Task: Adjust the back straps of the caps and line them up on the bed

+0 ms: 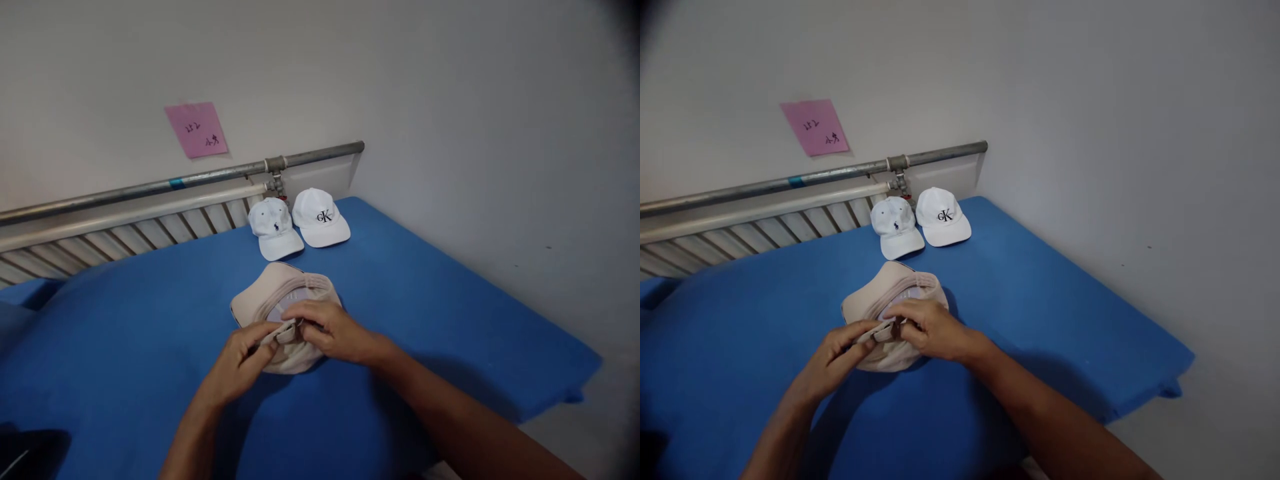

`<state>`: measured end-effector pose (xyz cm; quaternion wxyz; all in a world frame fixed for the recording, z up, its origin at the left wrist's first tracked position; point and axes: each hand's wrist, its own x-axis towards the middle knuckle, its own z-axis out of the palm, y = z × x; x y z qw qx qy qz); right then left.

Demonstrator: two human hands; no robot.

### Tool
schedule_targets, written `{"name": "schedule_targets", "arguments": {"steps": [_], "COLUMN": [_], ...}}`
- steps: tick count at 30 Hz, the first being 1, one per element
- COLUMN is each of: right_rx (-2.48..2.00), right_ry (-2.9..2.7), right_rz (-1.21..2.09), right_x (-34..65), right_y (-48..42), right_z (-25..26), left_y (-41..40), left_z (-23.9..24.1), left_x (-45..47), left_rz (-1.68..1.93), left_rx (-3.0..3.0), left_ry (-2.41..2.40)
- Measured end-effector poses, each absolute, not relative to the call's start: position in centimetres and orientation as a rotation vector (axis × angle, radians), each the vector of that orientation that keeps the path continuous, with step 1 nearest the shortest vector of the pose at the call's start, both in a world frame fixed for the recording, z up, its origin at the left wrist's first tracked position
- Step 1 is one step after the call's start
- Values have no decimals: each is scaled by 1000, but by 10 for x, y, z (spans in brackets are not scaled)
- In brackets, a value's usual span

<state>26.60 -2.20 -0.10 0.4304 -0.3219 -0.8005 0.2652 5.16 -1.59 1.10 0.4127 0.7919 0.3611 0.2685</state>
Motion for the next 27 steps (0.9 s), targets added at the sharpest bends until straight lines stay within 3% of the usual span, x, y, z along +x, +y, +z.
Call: {"name": "schedule_targets", "arguments": {"steps": [10, 14, 21, 27], "right_rx": [-987, -955, -828, -868], "right_ry": [-1869, -1838, -2103, -2172], "right_rz": [917, 704, -15, -46], "right_x": [263, 263, 255, 247], "right_y": [-18, -20, -31, -27], "right_z": [-2, -4, -8, -16], "left_y": [-13, -14, -16, -16], "left_z": [11, 11, 9, 12], "left_x": [47, 51, 55, 59], "left_rz": [653, 693, 655, 601], "left_rx": [1871, 1781, 1731, 1813], "left_ry": [850, 948, 969, 988]}}
